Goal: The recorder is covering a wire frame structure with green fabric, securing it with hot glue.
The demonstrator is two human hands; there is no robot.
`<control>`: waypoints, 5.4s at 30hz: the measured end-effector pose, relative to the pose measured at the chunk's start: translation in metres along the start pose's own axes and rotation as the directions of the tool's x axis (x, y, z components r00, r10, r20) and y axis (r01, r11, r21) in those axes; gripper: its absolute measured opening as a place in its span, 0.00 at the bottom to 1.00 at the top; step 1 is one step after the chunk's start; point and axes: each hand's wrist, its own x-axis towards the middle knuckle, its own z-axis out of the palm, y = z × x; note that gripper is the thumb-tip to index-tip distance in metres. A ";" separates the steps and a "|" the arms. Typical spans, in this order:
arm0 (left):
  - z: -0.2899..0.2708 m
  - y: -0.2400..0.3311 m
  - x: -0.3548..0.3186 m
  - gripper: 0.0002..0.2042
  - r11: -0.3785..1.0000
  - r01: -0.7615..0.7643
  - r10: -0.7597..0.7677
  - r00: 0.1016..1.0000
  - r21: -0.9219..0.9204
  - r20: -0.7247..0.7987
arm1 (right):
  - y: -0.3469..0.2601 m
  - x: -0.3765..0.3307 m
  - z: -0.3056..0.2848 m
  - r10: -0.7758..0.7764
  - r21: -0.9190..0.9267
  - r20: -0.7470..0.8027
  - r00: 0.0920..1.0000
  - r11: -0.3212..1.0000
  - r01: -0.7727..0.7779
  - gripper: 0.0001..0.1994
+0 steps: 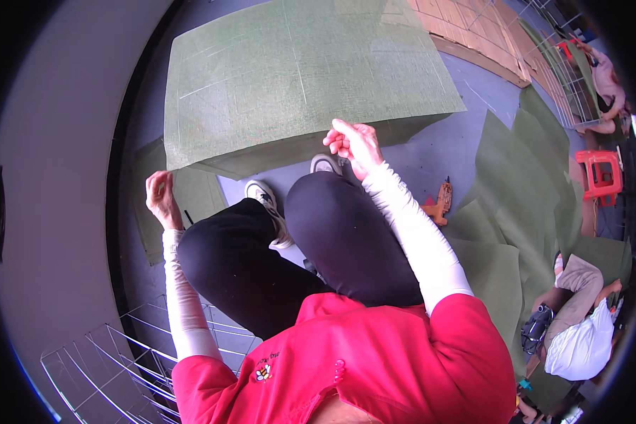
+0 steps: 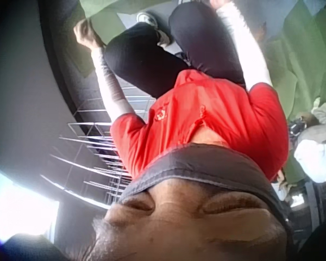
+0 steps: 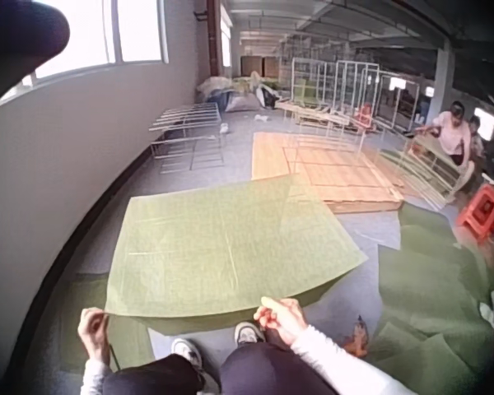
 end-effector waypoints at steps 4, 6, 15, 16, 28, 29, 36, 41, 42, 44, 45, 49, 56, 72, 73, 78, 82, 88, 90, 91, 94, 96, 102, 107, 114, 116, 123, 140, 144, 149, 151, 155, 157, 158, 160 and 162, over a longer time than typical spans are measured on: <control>0.006 0.028 -0.002 0.27 0.505 0.820 -0.776 0.568 -0.269 0.274 | -0.001 -0.001 -0.005 -0.010 -0.005 0.003 1.000 1.000 0.010 0.14; 0.009 0.033 0.005 0.28 0.308 0.905 -0.779 0.417 -0.294 0.469 | -0.002 -0.003 -0.002 -0.016 0.016 0.006 1.000 1.000 0.016 0.12; 0.042 0.053 0.016 0.10 0.403 0.880 -0.687 0.473 -0.253 0.552 | -0.004 -0.001 0.000 0.046 -0.072 -0.001 0.999 0.996 -0.046 0.16; 0.041 0.053 0.014 0.08 0.408 0.870 -0.686 0.491 -0.275 0.537 | -0.005 -0.001 0.005 0.045 -0.074 -0.003 0.999 0.996 -0.046 0.16; 0.030 0.052 0.010 0.06 0.428 0.837 -0.684 0.546 -0.340 0.483 | 0.000 0.008 0.032 0.071 -0.007 -0.048 0.996 0.997 -0.071 0.20; 0.030 0.053 0.009 0.06 0.427 0.838 -0.684 0.545 -0.340 0.485 | 0.000 0.006 0.034 0.060 -0.021 -0.059 0.996 0.998 -0.061 0.19; 0.042 0.042 -0.004 0.13 0.478 0.786 -0.690 0.612 -0.391 0.387 | 0.007 0.003 0.021 0.049 -0.061 -0.032 0.998 0.997 -0.051 0.17; 0.046 0.042 -0.020 0.12 0.558 0.720 -0.690 0.679 -0.413 0.251 | 0.012 0.002 0.022 -0.051 -0.201 0.002 0.999 0.978 0.050 0.13; 0.047 0.046 -0.022 0.11 0.558 0.710 -0.689 0.685 -0.429 0.237 | 0.013 0.002 0.021 -0.050 -0.189 -0.011 0.999 0.981 0.048 0.12; 0.055 0.041 -0.030 0.10 0.553 0.708 -0.692 0.684 -0.439 0.231 | 0.020 0.007 0.010 -0.053 -0.175 -0.023 0.998 0.983 0.048 0.09; 0.056 0.040 -0.033 0.09 0.564 0.696 -0.682 0.696 -0.445 0.224 | 0.025 0.008 0.006 -0.097 -0.148 -0.004 0.995 0.984 0.095 0.09; 0.054 0.027 -0.042 0.07 0.614 0.613 -0.612 0.767 -0.497 0.191 | 0.025 0.012 0.003 -0.119 -0.143 0.072 0.990 0.981 0.129 0.09; 0.052 0.051 -0.035 0.06 0.532 0.591 -0.612 0.763 -0.606 0.208 | 0.031 0.015 -0.008 -0.123 -0.060 0.147 0.981 0.989 0.133 0.09; 0.069 0.034 -0.059 0.06 0.469 0.507 -0.690 0.721 -0.723 0.058 | 0.034 0.012 -0.005 -0.068 -0.039 0.115 0.991 0.997 0.073 0.05; 0.068 0.035 -0.058 0.05 0.440 0.521 -0.695 0.713 -0.732 0.090 | 0.035 0.013 -0.007 -0.051 -0.047 0.110 0.993 0.997 0.056 0.05; 0.067 0.044 -0.047 0.07 0.294 0.571 -0.733 0.649 -0.766 0.202 | 0.033 0.020 -0.019 -0.028 -0.054 0.142 0.989 0.998 0.036 0.05; 0.062 0.039 -0.045 0.06 0.277 0.560 -0.751 0.633 -0.781 0.187 | 0.036 0.023 -0.014 -0.029 -0.071 0.142 0.989 0.997 0.040 0.04; 0.046 0.043 -0.033 0.09 0.298 0.587 -0.744 0.637 -0.753 0.202 | 0.039 0.025 -0.015 -0.050 -0.051 0.153 0.987 0.997 0.059 0.06; 0.037 0.046 -0.021 0.12 0.371 0.616 -0.741 0.648 -0.695 0.178 | 0.035 0.020 -0.006 -0.056 -0.064 0.170 0.984 0.996 0.068 0.05; 0.038 0.049 -0.017 0.12 0.400 0.615 -0.736 0.658 -0.680 0.161 | 0.028 0.017 -0.006 -0.047 -0.111 0.185 0.982 0.991 0.069 0.05; 0.036 0.052 -0.022 0.12 0.443 0.566 -0.726 0.682 -0.696 0.092 | 0.028 0.019 -0.003 -0.059 -0.119 0.206 0.977 0.989 0.085 0.06; 0.035 0.057 -0.025 0.12 0.423 0.517 -0.712 0.698 -0.744 0.080 | 0.029 0.019 -0.001 -0.026 -0.081 0.189 0.982 0.996 0.041 0.07; 0.043 0.062 -0.022 0.11 0.407 0.446 -0.698 0.715 -0.797 0.043 | 0.027 0.026 -0.032 -0.009 -0.118 0.159 0.987 0.993 0.028 0.12; 0.045 0.043 -0.029 0.09 0.315 0.420 -0.746 0.664 -0.851 0.052 | 0.024 0.017 -0.025 -0.011 -0.127 0.147 0.989 0.991 0.030 0.14; 0.038 0.041 -0.016 0.11 0.299 0.476 -0.722 0.680 -0.827 0.130 | 0.014 0.017 -0.014 0.039 -0.079 0.260 0.965 0.997 -0.019 0.15; 0.036 0.049 -0.016 0.11 0.298 0.443 -0.720 0.686 -0.845 0.106 | 0.010 0.019 -0.017 0.027 -0.051 0.284 0.958 0.999 -0.013 0.15; 0.037 0.042 -0.027 0.11 0.345 0.410 -0.730 0.683 -0.845 0.033 | 0.010 0.017 -0.019 0.041 -0.094 0.279 0.959 0.995 -0.015 0.12; 0.033 0.018 -0.054 0.11 0.483 0.477 -0.744 0.666 -0.735 -0.057 | 0.042 0.022 -0.008 0.136 0.039 0.271 0.953 0.988 -0.152 0.05; 0.050 0.029 -0.040 0.11 0.499 0.504 -0.710 0.705 -0.705 0.001 | 0.033 0.028 -0.022 0.050 0.104 0.291 0.955 0.991 -0.083 0.07; 0.053 0.032 -0.044 0.10 0.527 0.494 -0.685 0.728 -0.691 -0.002 | 0.035 0.023 -0.028 0.045 0.083 0.308 0.950 0.994 -0.074 0.10; 0.048 0.035 -0.044 0.10 0.530 0.486 -0.678 0.735 -0.695 -0.004 | 0.038 0.023 -0.026 0.047 0.090 0.315 0.948 0.993 -0.079 0.10; 0.043 0.033 -0.044 0.10 0.541 0.506 -0.680 0.733 -0.672 0.005 | 0.032 0.019 -0.024 0.063 0.030 0.303 0.951 0.997 -0.075 0.10; 0.045 0.027 -0.047 0.09 0.532 0.500 -0.677 0.736 -0.684 0.012 | 0.031 0.020 -0.023 0.077 -0.021 0.290 0.954 0.997 -0.074 0.11; 0.046 0.027 -0.047 0.09 0.535 0.497 -0.673 0.740 -0.683 0.012 | 0.031 0.020 -0.023 0.073 -0.018 0.291 0.954 0.997 -0.071 0.11; 0.046 0.028 -0.049 0.09 0.534 0.513 -0.678 0.734 -0.673 0.021 | 0.033 0.016 -0.022 0.050 0.019 0.287 0.957 0.998 -0.058 0.12; 0.046 0.029 -0.047 0.09 0.538 0.513 -0.676 0.737 -0.669 0.022 | 0.029 0.014 -0.023 0.047 0.010 0.290 0.956 0.999 -0.052 0.12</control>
